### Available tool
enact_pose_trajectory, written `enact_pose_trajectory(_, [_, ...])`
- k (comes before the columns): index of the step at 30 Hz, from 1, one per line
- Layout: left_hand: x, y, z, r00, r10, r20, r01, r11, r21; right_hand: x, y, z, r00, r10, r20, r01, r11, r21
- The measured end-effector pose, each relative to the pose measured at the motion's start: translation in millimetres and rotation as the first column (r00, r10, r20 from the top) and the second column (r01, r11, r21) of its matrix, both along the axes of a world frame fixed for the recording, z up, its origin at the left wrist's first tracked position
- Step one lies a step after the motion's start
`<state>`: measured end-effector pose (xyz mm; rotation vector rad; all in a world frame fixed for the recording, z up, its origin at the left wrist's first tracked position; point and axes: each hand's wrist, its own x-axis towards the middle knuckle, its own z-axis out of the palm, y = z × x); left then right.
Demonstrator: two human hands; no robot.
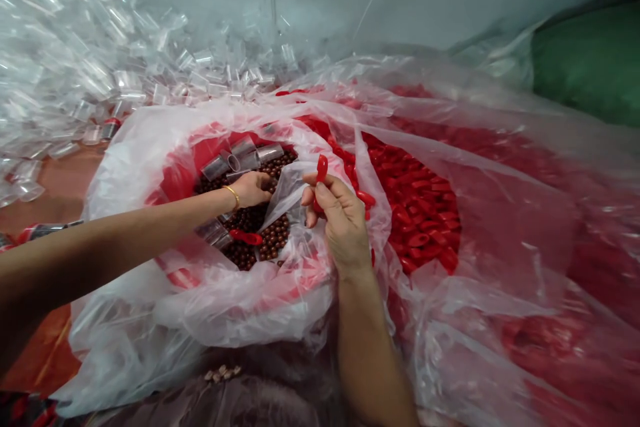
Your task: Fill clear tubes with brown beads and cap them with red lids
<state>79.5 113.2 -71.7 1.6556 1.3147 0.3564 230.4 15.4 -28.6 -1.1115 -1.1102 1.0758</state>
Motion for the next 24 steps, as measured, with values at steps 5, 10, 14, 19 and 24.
enact_pose_trajectory(5, [-19,-13,24.1,0.829,0.187,0.527,-0.092,0.975,-0.201,-1,2,-5.3,0.999,-0.037,0.01,0.036,0.999,0.008])
enact_pose_trajectory(10, [-43,-40,41.5,0.726,0.177,0.664,-0.019,0.971,-0.238,-5,0,-7.9,0.926,-0.198,0.322,0.123,0.963,0.239])
enact_pose_trajectory(14, [-51,-53,41.3,0.736,0.145,0.661,0.041,0.965,-0.258,-7,-4,-8.9,0.784,-0.372,0.498,0.137,0.885,0.445])
enact_pose_trajectory(19, [-50,-53,38.6,0.68,0.033,0.733,0.06,0.993,-0.1,-9,-6,-8.1,0.947,-0.281,0.153,0.233,0.933,0.275])
enact_pose_trajectory(24, [-54,-54,41.1,0.648,-0.138,0.749,0.18,0.983,0.025,-31,-2,8.6,0.975,-0.198,0.099,0.18,0.969,0.167])
